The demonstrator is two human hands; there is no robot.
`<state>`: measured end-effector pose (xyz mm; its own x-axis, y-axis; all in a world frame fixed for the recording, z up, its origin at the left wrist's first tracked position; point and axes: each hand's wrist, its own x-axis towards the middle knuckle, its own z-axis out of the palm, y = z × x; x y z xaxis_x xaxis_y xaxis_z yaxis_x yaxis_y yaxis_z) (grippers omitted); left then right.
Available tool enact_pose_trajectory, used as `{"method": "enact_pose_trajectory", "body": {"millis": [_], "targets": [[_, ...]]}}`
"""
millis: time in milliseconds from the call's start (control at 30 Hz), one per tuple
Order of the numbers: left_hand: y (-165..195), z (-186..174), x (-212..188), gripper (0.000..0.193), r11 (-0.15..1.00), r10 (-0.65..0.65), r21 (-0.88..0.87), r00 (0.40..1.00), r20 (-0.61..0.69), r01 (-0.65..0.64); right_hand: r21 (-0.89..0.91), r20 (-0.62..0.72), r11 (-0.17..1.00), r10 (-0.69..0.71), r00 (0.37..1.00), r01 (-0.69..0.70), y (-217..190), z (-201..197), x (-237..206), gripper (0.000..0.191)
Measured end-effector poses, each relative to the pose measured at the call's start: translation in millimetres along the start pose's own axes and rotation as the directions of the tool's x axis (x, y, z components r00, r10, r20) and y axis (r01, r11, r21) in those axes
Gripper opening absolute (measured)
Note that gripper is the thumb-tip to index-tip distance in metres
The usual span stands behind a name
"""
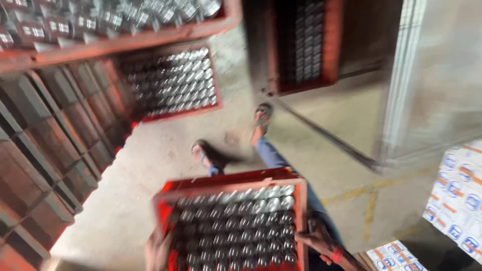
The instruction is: The person picks small turned metal parts one at a time from a red tray and places each into a compartment of a divided plastic crate, while holding a metal rod in the other hand. The person continues transferring parts until the crate compartments fill with parts placed upright.
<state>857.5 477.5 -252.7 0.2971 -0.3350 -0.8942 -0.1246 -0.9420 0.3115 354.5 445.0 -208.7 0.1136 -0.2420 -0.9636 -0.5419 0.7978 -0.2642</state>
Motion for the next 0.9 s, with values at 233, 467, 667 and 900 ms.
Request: {"method": "enact_pose_trajectory", "body": {"millis": [233, 467, 667, 900], "targets": [[66.8, 1.4, -99.2, 0.052, 0.974, 0.169, -0.116, 0.966, -0.196, -0.194, -0.394, -0.047, 0.781, -0.543, 0.839, 0.484, -117.2, -126.8, -144.5, 0.07], [219.4, 112.5, -130.8, 0.053, 0.88, 0.44, -0.115, 0.883, -0.161, -0.46, -0.432, -0.42, 0.9, -0.136, 0.897, -0.065, -166.9, -297.7, -112.5, 0.048], [426.1, 176.6, -119.3, 0.047, 0.793, 0.607, 0.13, 0.792, -0.067, -0.596, -0.22, -0.468, 0.968, -0.213, 0.858, 0.12, -153.8, -374.6, -114.5, 0.042], [629.6, 217.4, -122.6, 0.063, 0.505, 0.69, 0.603, 0.708, 0.149, -0.618, 0.282, -0.573, 0.865, -0.195, 0.796, 0.415, -145.6, -340.4, -117.0, 0.033]]}}
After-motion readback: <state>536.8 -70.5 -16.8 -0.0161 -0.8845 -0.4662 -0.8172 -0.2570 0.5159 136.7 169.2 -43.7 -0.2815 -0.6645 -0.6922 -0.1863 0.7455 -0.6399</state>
